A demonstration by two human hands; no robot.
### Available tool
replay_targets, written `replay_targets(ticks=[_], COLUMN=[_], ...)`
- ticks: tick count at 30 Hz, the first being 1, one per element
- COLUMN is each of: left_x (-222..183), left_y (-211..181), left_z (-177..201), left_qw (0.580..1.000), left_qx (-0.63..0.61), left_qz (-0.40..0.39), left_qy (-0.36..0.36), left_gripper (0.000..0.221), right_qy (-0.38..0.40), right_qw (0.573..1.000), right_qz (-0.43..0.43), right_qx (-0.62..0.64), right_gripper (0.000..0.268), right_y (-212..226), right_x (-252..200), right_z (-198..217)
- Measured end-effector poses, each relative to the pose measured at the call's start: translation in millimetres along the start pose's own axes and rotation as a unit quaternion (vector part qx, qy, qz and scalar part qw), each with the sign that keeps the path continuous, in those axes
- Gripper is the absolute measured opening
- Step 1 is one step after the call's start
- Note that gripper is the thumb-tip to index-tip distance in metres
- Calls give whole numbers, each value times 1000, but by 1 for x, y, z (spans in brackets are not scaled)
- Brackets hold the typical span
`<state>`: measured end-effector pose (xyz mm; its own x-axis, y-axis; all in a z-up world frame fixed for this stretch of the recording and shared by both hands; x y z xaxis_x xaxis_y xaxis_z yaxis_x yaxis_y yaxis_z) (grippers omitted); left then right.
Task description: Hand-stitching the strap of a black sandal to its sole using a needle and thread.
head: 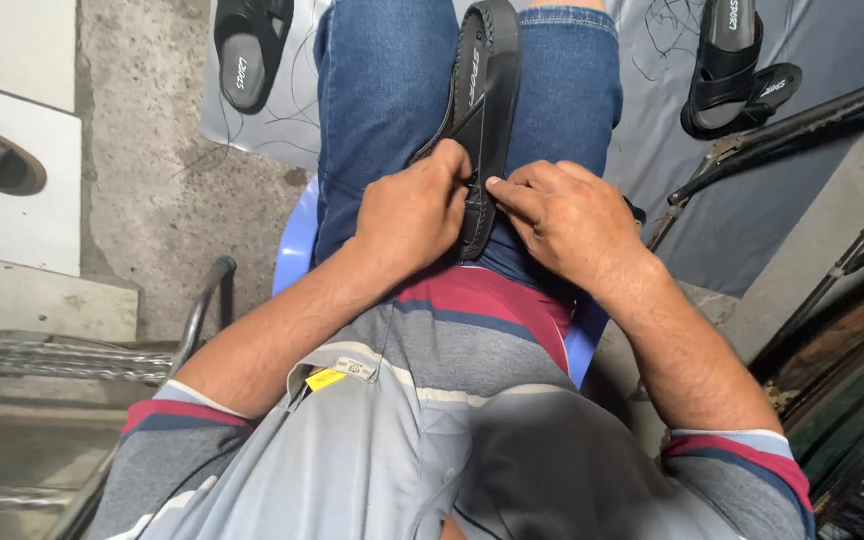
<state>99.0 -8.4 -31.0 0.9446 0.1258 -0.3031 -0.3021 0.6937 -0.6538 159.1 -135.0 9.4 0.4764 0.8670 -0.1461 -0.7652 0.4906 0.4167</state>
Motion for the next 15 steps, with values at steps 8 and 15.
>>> replay_targets(ticks=[8,15], left_x=[3,9], left_y=[-1,9], left_z=[3,-18], left_qw=[982,955], left_qx=[-132,-273], left_qz=[-80,-4], left_qy=[109,118], left_gripper=[35,28], right_qy=[-13,320], right_qw=[998,922], right_qz=[-50,-190], right_qx=[-39,-108], right_gripper=[22,52], right_y=[-1,-17], right_x=[-20,-21], right_z=[-10,40])
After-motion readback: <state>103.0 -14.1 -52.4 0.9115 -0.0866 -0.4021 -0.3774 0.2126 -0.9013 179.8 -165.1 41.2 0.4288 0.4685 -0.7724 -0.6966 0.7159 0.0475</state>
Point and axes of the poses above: each hand's wrist, its own x-axis towards the middle knuckle, its own z-axis out of the back of the hand, y = z × x, the point moved 5 cm from there along x, towards the middle knuckle, and after that the axes turned 7 degrees about x, right-handed, at the moved point
